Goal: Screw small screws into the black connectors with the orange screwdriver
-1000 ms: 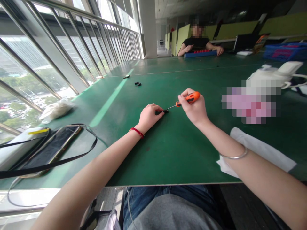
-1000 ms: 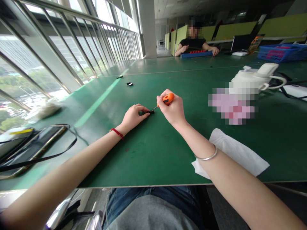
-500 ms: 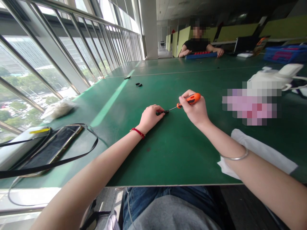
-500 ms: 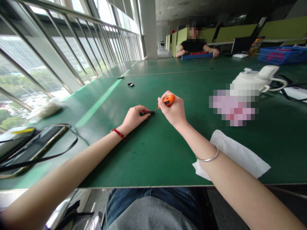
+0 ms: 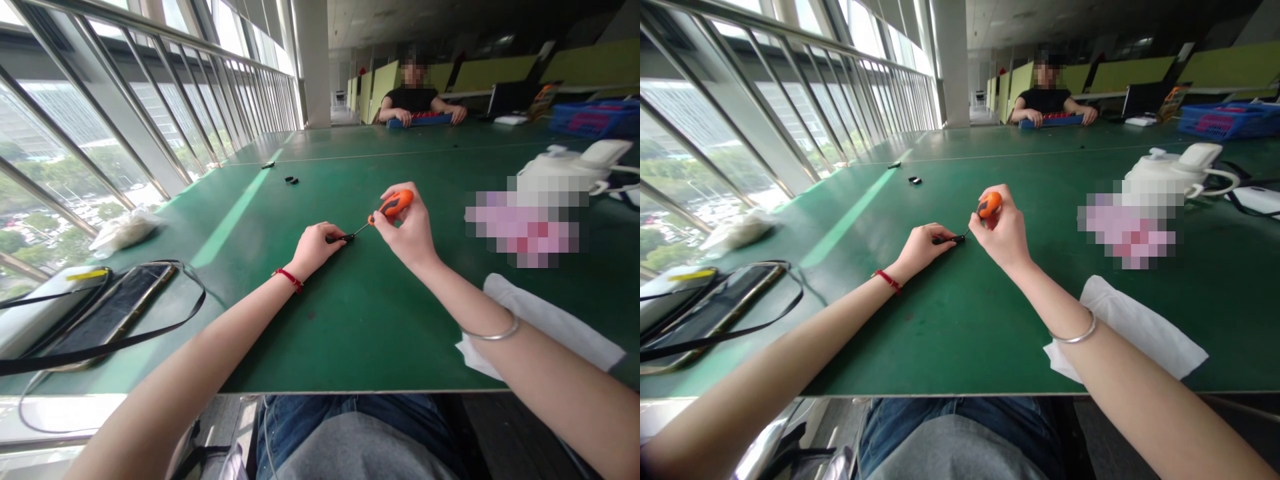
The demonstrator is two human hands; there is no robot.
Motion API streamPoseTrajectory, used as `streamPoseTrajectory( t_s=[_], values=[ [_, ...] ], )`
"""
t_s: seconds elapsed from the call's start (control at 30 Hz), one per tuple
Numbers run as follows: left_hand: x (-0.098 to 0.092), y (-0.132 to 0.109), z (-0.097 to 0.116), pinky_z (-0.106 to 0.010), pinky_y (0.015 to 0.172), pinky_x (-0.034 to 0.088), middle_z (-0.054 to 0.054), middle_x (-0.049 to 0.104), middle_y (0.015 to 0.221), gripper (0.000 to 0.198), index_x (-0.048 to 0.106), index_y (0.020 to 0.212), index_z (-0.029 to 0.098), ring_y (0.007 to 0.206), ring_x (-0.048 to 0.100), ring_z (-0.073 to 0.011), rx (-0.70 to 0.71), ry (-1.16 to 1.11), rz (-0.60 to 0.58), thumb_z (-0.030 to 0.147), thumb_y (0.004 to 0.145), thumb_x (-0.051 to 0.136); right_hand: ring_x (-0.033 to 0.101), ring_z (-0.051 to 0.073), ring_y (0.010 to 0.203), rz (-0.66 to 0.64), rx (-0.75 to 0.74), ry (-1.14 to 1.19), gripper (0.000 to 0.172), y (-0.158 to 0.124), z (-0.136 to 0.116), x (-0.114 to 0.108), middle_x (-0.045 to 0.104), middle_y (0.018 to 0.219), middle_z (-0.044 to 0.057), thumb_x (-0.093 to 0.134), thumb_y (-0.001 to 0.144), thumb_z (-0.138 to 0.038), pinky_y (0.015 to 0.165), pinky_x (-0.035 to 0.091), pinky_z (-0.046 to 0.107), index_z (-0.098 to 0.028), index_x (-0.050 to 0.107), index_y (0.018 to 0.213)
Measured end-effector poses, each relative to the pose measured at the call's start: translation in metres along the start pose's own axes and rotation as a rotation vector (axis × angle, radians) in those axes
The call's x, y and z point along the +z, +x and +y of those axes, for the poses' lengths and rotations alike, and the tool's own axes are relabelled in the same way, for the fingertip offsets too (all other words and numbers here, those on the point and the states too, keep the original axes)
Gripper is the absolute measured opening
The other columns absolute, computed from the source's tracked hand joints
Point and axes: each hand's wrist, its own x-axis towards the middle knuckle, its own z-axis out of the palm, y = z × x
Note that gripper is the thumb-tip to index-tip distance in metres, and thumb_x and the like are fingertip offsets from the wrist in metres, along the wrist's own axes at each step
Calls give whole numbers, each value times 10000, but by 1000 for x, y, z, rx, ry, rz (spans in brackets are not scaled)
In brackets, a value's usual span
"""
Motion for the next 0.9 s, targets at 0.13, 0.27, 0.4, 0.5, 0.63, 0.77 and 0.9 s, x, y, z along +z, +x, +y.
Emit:
streamPoseTrajectory(
  t_s=[0.13, 0.27, 0.4, 0.5, 0.63, 0.77, 0.9],
  values=[
    [0, 0, 0, -277, 783, 511, -36, 686, 896, 165, 725, 892, 184, 818, 625, -168, 5, -4, -13, 233, 775, 620, 489, 132, 516, 23, 81, -49, 194, -1, -3, 0, 480, 552, -53, 642, 721, -353, 549, 408, 276, -237, 515, 809],
    [-1, 0, 1, -277, 785, 511, -35, 684, 894, 170, 723, 897, 191, 824, 627, -168, 11, 11, -17, 241, 781, 609, 492, 125, 521, -50, 46, -95, 158, 1, -5, -3, 532, 573, -30, 609, 746, -343, 547, 394, 277, -224, 528, 681],
    [0, 0, 1, -273, 775, 507, -33, 678, 898, 183, 721, 912, 197, 826, 621, -168, 40, 41, -20, 247, 786, 598, 513, 140, 565, -11, -27, -73, 293, 2, -6, -5, 516, 634, -44, 626, 664, -218, 581, 422, 284, -232, 504, 930],
    [0, -1, 2, -270, 762, 502, -34, 676, 891, 185, 719, 914, 196, 820, 616, -167, 71, 57, -29, 244, 789, 592, 478, 130, 500, -11, -12, -100, 227, 1, -8, -5, 470, 559, -61, 632, 688, -277, 574, 407, 291, -230, 518, 879],
    [-1, -1, 3, -269, 760, 498, -34, 678, 899, 185, 714, 917, 193, 823, 616, -168, 78, 66, -41, 239, 794, 584, 501, 136, 528, -34, -30, -147, 104, 1, -10, -6, 551, 613, -23, 600, 727, -309, 585, 407, 301, -228, 558, 776],
    [-1, -1, 4, -272, 777, 497, -29, 679, 920, 187, 710, 923, 198, 842, 618, -170, 78, 63, -53, 228, 794, 578, 514, 153, 568, 43, -102, -131, 385, 0, -9, -5, 587, 725, -13, 630, 672, -259, 680, 448, 345, -236, 484, 1028],
    [-1, -1, 4, -274, 770, 493, -29, 678, 906, 187, 710, 930, 200, 836, 613, -172, 88, 73, -52, 220, 801, 577, 482, 141, 495, -15, -28, -159, 228, 1, -13, -6, 509, 560, -49, 635, 707, -379, 601, 425, 317, -250, 526, 860]
  ],
)
